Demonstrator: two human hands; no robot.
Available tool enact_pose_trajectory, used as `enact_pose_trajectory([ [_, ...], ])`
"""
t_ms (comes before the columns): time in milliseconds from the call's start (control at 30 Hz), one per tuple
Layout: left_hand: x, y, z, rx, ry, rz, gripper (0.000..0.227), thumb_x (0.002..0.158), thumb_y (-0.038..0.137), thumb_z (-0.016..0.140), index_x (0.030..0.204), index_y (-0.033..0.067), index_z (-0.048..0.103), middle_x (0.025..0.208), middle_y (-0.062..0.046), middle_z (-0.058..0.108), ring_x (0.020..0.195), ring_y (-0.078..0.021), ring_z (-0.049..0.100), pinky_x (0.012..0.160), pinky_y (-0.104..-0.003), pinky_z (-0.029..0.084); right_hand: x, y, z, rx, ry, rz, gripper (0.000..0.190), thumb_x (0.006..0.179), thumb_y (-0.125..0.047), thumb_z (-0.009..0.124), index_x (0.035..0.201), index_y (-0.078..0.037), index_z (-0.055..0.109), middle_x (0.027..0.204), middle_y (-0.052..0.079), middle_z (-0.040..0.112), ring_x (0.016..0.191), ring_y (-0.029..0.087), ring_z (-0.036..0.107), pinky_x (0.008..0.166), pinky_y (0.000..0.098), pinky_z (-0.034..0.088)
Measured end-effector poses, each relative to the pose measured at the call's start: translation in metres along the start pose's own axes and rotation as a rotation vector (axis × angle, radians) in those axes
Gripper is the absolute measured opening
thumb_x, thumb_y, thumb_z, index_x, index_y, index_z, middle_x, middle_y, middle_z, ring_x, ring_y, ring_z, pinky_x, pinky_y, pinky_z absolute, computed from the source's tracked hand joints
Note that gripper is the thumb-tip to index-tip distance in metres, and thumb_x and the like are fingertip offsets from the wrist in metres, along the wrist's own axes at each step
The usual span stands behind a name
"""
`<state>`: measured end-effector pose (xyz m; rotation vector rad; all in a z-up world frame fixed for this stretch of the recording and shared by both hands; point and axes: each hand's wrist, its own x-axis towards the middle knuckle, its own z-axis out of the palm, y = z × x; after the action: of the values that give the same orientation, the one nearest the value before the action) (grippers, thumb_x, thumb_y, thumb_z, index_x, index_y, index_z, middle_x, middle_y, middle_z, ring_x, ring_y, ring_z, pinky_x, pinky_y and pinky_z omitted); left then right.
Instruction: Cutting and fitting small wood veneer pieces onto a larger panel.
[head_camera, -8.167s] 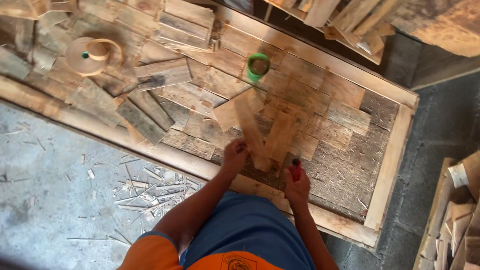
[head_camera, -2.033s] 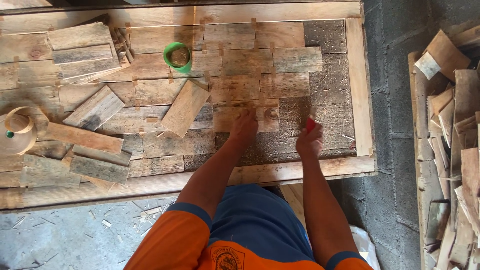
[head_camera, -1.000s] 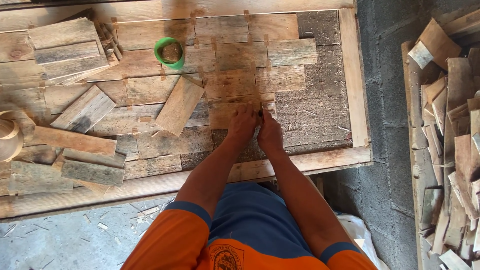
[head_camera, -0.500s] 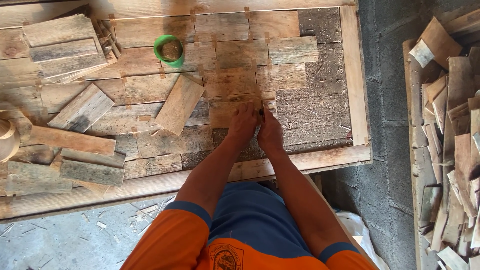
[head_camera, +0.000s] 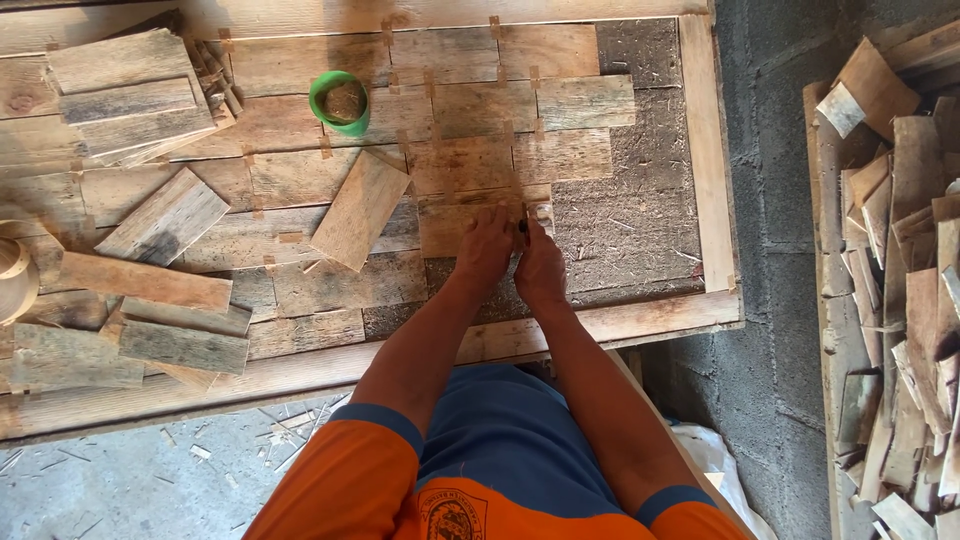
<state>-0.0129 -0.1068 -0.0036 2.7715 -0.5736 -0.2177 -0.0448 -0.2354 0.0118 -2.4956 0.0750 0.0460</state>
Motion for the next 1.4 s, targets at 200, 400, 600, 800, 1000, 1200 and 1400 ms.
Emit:
enact_pose_trajectory([
  [200, -0.002, 0.000, 0.006, -0.036, 0.031, -0.003, 0.043, 0.090, 0.012, 0.069, 0.131, 0.0008, 0.063, 0.154, -0.019, 0.043, 0.132, -0.0392, 0.047, 0.106, -0.049, 0.048, 0.001, -0.024, -0.017, -0.012, -0.063, 0.153, 0.046, 0.099, -0.004, 0.051, 0.145, -0.003, 0.052, 0.115, 0.027, 0.069, 0.106, 0.044, 0.069, 0.090, 0.0507, 0.054],
  [400, -0.003, 0.004, -0.003, -0.087, 0.010, -0.031, 0.038, 0.089, 0.011, 0.068, 0.126, 0.0042, 0.067, 0.153, -0.017, 0.044, 0.133, -0.0378, 0.046, 0.107, -0.052, 0.048, 0.004, -0.040, -0.034, -0.030, -0.128, 0.165, 0.047, 0.100, -0.003, 0.049, 0.146, -0.010, 0.054, 0.113, 0.026, 0.072, 0.105, 0.044, 0.070, 0.089, 0.0530, 0.055],
  [600, 0.000, 0.005, -0.008, -0.069, -0.013, -0.048, 0.041, 0.090, 0.015, 0.068, 0.128, -0.0001, 0.066, 0.154, -0.017, 0.041, 0.136, -0.0392, 0.043, 0.110, -0.053, 0.043, 0.024, -0.071, -0.063, -0.185, -0.303, 0.350, 0.051, 0.095, -0.007, 0.057, 0.145, -0.015, 0.055, 0.113, 0.028, 0.070, 0.109, 0.045, 0.068, 0.092, 0.0532, 0.055],
  [800, 0.001, 0.007, -0.009, -0.096, -0.110, -0.086, 0.042, 0.093, 0.017, 0.067, 0.131, -0.0004, 0.064, 0.158, -0.017, 0.037, 0.140, -0.0391, 0.040, 0.116, -0.052, 0.038, 0.023, -0.056, -0.060, -0.197, -0.363, 0.255, 0.044, 0.093, -0.004, 0.058, 0.136, -0.011, 0.061, 0.112, 0.028, 0.072, 0.108, 0.044, 0.071, 0.094, 0.0515, 0.056],
  [1000, 0.001, 0.007, -0.011, -0.048, -0.109, -0.065, 0.046, 0.090, 0.014, 0.072, 0.133, -0.0002, 0.063, 0.156, -0.017, 0.037, 0.140, -0.0382, 0.041, 0.118, -0.049, 0.038, 0.016, -0.052, -0.060, -0.197, -0.399, 0.288, 0.042, 0.095, -0.004, 0.056, 0.136, -0.011, 0.060, 0.113, 0.029, 0.071, 0.108, 0.044, 0.070, 0.094, 0.0517, 0.056],
  [1200, -0.001, 0.009, -0.018, -0.099, -0.102, -0.070, 0.049, 0.087, 0.011, 0.073, 0.133, 0.0013, 0.063, 0.155, -0.018, 0.037, 0.139, -0.0392, 0.041, 0.113, -0.053, 0.038, 0.001, -0.057, -0.063, -0.216, -0.420, 0.287, 0.044, 0.096, -0.004, 0.054, 0.139, -0.011, 0.058, 0.107, 0.032, 0.071, 0.105, 0.046, 0.071, 0.094, 0.0527, 0.056],
  [1400, -0.005, 0.010, -0.022, -0.054, -0.060, -0.045, 0.052, 0.080, 0.007, 0.073, 0.130, 0.0002, 0.064, 0.150, -0.017, 0.043, 0.132, -0.0378, 0.045, 0.108, -0.048, 0.044, -0.027, -0.050, -0.061, -0.201, -0.371, 0.259, 0.040, 0.099, -0.006, 0.053, 0.137, -0.012, 0.060, 0.101, 0.031, 0.072, 0.097, 0.046, 0.072, 0.086, 0.0557, 0.057],
])
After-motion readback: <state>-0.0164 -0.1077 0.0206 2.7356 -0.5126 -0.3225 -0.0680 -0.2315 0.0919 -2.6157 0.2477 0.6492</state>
